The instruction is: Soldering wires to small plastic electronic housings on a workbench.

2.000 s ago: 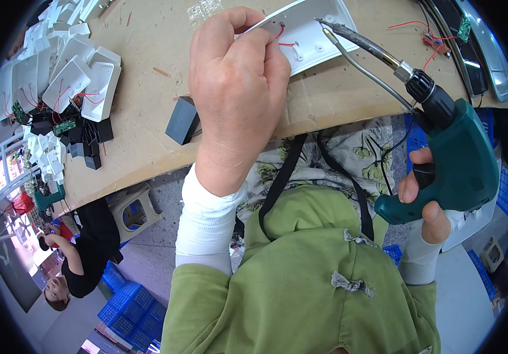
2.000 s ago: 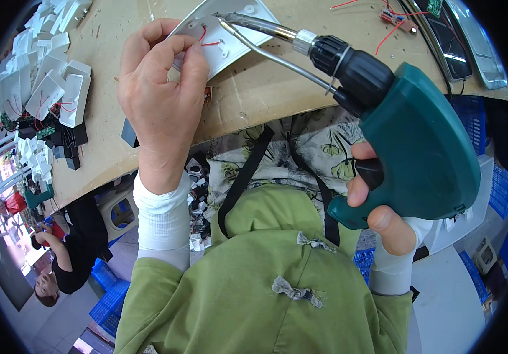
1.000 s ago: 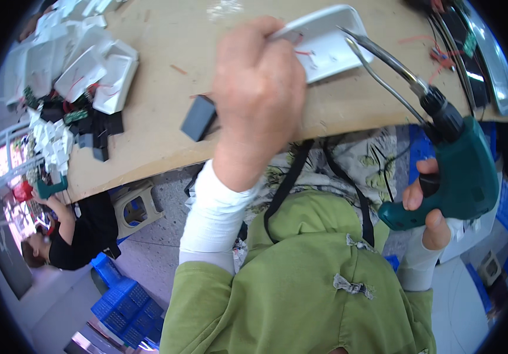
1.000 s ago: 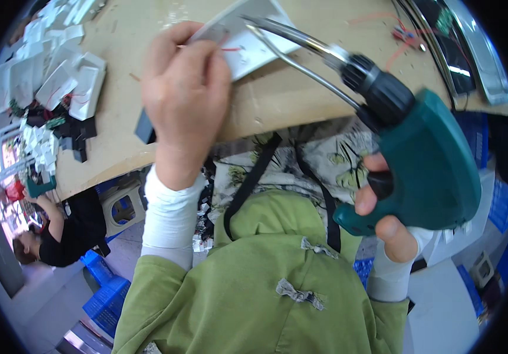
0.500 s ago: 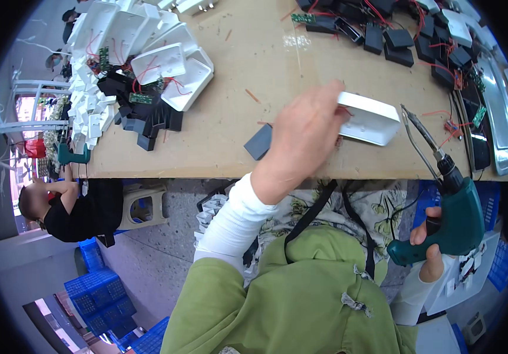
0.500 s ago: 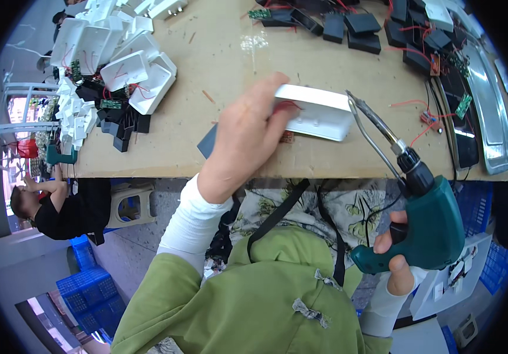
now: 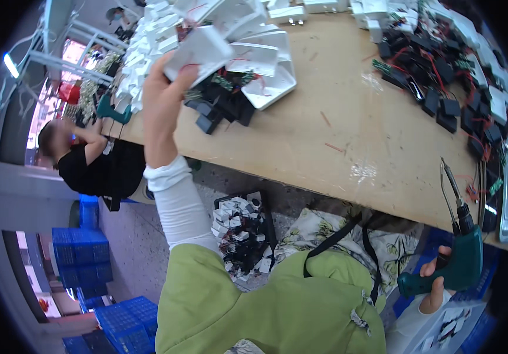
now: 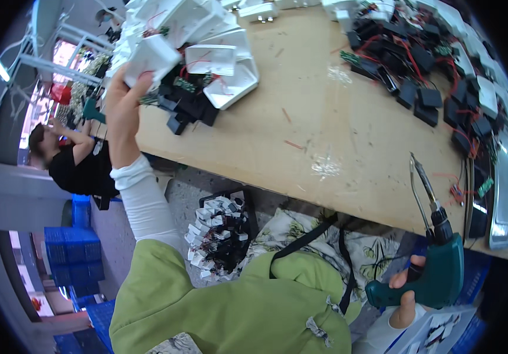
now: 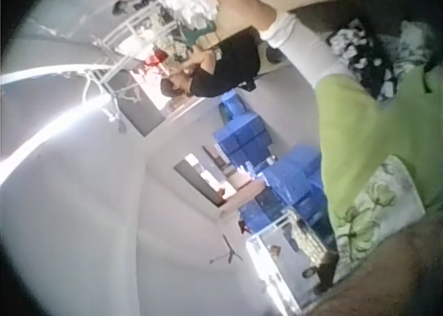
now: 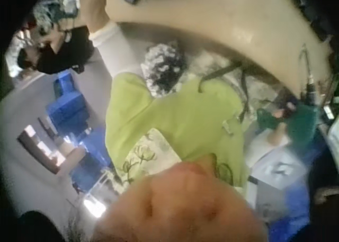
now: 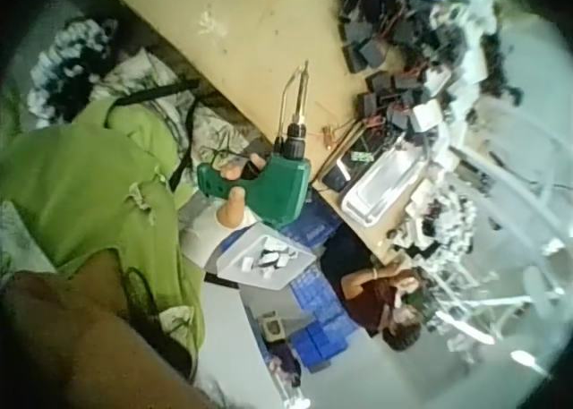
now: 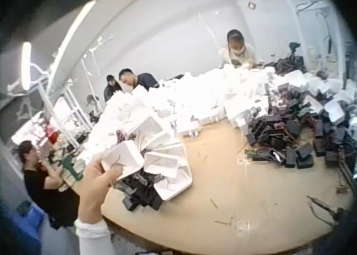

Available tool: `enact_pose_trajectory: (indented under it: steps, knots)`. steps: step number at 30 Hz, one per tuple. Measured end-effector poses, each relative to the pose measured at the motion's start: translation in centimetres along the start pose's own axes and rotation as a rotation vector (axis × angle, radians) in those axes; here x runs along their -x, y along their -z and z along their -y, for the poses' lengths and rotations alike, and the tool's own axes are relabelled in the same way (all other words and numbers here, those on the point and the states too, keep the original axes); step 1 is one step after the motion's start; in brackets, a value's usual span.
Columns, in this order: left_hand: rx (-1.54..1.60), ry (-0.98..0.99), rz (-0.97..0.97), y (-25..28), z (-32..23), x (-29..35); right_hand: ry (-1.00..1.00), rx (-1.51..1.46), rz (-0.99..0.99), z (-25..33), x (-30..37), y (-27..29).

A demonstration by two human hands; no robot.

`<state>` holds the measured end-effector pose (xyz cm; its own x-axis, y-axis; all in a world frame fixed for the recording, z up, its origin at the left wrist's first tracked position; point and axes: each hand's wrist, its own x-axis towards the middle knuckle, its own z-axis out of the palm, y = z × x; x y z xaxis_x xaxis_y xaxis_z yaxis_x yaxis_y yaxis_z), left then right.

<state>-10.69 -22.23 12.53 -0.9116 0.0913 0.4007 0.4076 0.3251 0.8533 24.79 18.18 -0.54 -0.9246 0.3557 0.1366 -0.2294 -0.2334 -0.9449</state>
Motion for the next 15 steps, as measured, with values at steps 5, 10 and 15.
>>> enact_pose_trajectory:
  steps: [5,10,15]
  knots:
    - [-0.645,-0.431,-0.063,-6.5,5.4,2.7,-0.039,0.021,0.049,-0.4,-0.5,0.9]
    - [-0.84,-0.362,-0.211,-9.3,6.1,3.6,0.004,0.047,0.012,0.5,-1.4,-0.9]
    - [-0.756,-0.248,-0.224,-9.5,5.3,4.4,0.026,0.073,-0.08,1.0,-1.8,-2.0]
